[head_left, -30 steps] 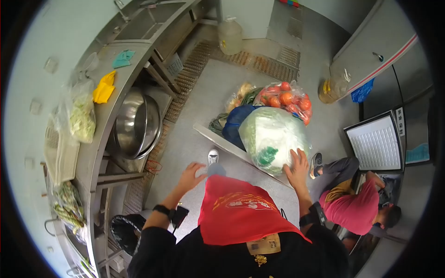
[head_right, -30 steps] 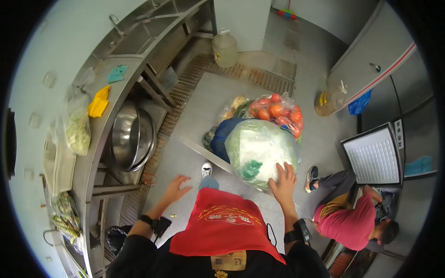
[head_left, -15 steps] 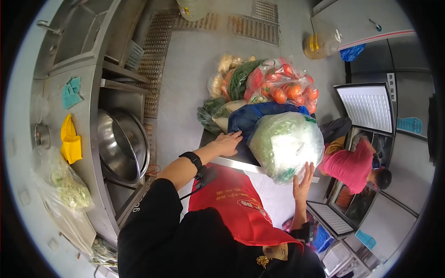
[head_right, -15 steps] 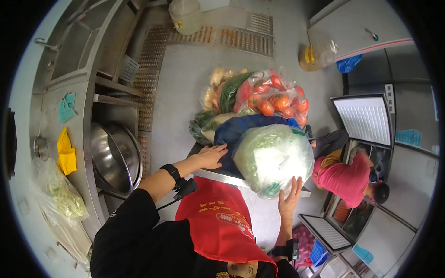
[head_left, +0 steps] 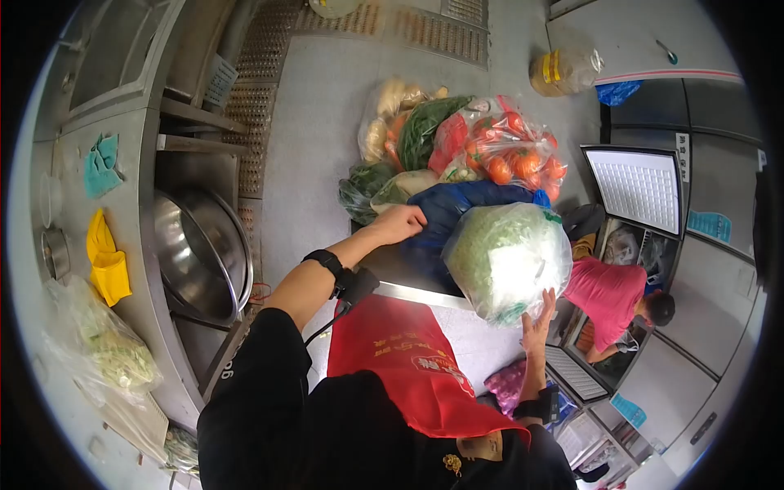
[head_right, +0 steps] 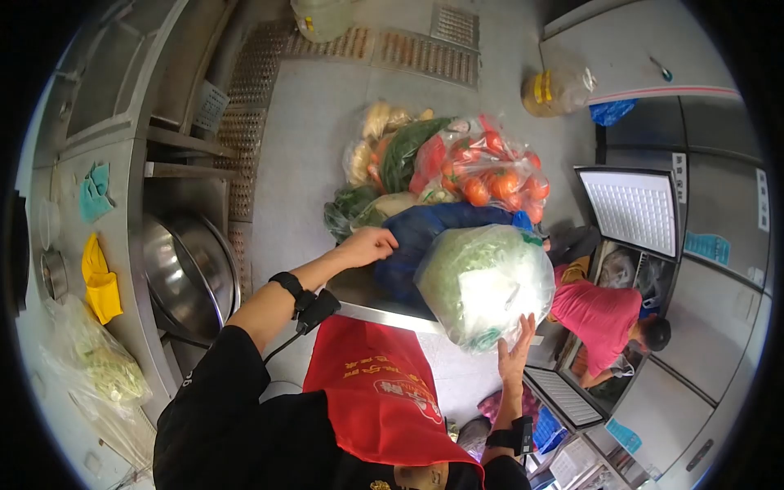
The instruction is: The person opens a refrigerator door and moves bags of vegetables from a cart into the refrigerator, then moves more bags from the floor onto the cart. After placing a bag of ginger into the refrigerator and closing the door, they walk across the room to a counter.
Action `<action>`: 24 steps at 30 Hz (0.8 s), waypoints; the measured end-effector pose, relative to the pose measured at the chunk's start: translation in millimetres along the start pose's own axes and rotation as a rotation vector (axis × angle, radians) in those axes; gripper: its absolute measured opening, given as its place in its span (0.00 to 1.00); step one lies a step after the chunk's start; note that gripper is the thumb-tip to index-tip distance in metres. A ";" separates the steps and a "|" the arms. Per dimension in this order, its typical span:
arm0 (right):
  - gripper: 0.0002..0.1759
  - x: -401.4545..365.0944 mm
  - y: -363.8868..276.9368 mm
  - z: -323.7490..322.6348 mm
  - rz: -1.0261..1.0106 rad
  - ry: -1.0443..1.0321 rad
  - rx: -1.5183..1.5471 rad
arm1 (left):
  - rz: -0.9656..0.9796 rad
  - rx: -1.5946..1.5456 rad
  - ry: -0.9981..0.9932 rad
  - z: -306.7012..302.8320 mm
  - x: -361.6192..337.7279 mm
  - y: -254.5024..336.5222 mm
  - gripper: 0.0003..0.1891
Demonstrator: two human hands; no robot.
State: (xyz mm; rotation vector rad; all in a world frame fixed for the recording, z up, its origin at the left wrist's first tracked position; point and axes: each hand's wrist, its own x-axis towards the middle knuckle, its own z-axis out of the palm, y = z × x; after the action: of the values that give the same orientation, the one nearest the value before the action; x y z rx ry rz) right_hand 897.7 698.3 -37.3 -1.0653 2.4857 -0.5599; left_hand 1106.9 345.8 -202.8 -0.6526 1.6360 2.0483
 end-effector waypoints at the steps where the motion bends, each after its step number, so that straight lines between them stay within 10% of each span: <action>1: 0.37 0.7 0.8 1.1 0.007 -0.004 -0.003 | 0.017 0.095 0.173 -2.5 -2.5 0.6 0.31; 3: 0.37 1.4 0.5 1.6 0.023 -0.009 0.000 | 0.045 0.279 0.518 0.9 -14.9 9.4 0.33; 8: 0.38 3.9 3.9 1.8 0.037 -0.022 0.025 | 0.228 0.312 0.619 31.8 34.0 -20.2 0.41; 16: 0.39 4.5 16.0 7.1 0.059 -0.023 0.050 | 0.233 0.546 0.475 35.8 7.7 24.3 0.12; 19: 0.38 4.3 7.6 5.4 0.053 -0.038 0.028 | 0.577 0.423 -0.117 112.0 3.5 2.9 0.07; 21: 0.38 9.3 9.3 5.6 0.042 -0.033 0.018 | 0.632 0.916 0.067 156.2 -19.0 17.5 0.08; 24: 0.39 4.6 10.5 2.0 0.076 -0.054 0.025 | 0.322 0.721 -0.245 109.8 -2.8 31.0 0.09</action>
State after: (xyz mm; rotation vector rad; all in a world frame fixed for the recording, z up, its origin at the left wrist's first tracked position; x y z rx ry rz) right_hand 889.4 701.1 -45.0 -0.9591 2.4550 -0.5310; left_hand 1080.5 446.6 -156.3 0.1128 2.2241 1.4605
